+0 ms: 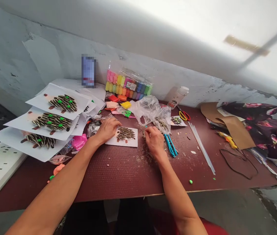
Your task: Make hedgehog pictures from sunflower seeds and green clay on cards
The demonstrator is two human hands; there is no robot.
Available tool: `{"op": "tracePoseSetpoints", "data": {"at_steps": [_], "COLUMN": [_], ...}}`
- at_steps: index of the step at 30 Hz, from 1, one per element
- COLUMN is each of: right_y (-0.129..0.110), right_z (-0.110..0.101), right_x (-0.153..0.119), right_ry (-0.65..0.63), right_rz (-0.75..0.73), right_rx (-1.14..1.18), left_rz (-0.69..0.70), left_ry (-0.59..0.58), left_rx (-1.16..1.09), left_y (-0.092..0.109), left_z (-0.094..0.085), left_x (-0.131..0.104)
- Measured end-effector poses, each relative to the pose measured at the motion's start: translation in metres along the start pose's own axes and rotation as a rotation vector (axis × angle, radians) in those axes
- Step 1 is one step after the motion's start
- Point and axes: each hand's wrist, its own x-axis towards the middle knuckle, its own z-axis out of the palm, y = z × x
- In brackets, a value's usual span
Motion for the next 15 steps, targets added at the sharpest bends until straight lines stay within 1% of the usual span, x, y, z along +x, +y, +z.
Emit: {"op": "tracePoseSetpoints", "data": {"at_steps": [4,7,11,15], "right_y": [0.025,0.04,0.048,0.045], "right_z": [-0.009,-0.013,-0.014,-0.007], "right_x": [0.008,0.01,0.01,0.01], "right_ry": [-0.052,-0.051,-0.068,-0.127], "right_rz": [0.197,0.253,0.258,0.171], "right_rx": [-0.088,-0.072,0.068,0.248], "left_rz": [-0.01,-0.007,-0.008,-0.017], "left_ry": [-0.001,0.001,0.029,0.059], "left_rx": [-0.015,-0.031,-0.052,-0.07], "left_y": [0.0,-0.001,-0.003,-0.003], "left_z": [-0.001,0.0,0.002,0.003], "left_x": [-0.001,-0.001,-0.001,-0.002]}}
